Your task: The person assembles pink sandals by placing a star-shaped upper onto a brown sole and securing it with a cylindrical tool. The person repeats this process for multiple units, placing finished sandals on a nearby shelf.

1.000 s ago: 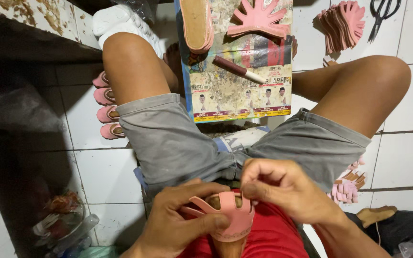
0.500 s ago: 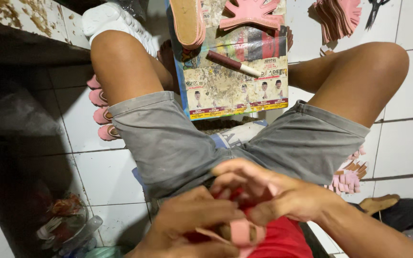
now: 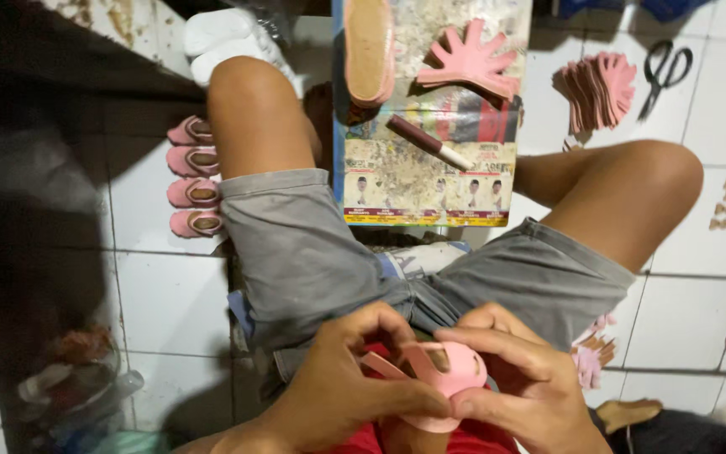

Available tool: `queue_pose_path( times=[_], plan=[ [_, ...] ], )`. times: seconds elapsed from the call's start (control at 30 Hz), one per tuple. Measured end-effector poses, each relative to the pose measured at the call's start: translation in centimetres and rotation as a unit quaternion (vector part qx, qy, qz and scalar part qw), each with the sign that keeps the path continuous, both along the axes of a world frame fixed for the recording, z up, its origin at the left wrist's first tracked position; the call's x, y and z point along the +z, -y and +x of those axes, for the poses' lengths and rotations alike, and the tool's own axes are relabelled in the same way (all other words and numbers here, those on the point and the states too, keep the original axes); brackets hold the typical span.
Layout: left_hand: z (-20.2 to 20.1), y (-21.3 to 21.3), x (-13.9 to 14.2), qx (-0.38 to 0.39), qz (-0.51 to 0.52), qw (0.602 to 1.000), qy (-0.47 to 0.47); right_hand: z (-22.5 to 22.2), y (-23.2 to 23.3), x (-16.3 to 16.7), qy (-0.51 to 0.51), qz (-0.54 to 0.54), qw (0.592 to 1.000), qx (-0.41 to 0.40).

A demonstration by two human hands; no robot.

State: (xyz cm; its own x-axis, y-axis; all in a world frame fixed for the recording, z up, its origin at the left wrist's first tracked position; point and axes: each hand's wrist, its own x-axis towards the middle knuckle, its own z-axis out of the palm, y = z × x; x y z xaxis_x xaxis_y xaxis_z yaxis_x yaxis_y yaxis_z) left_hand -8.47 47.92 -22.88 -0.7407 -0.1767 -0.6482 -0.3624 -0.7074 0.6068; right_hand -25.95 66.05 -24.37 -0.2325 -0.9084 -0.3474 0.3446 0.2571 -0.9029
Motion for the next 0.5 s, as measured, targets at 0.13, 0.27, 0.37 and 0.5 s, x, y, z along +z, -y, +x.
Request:
queue_pose_path(
  times=[0.13,0.27,0.37,0.5],
  plan=[
    [1.7,0.1,0.3,-0.001,-0.055,0.995,-0.087,-0.7,-0.5,-0.9,-0.078,-0.013,0.996,0.032],
    [2.5,0.2,-0.5,0.016,-0.064,0.988,-0.139,-0.7,-1.2,-2.3,-0.005,-0.005,1.0,0.005],
    [2.8,0.1,-1.7,0.019,-0.05,0.986,-0.159,-0.4,-1.6,-2.9,0.032,-0.024,0.999,0.001],
    [1.9,-0.2,-4.5,0.012,0.053,0.966,-0.253,-0.5,-1.5,-3.1,0.009,-0.055,0.998,0.021]
  ],
)
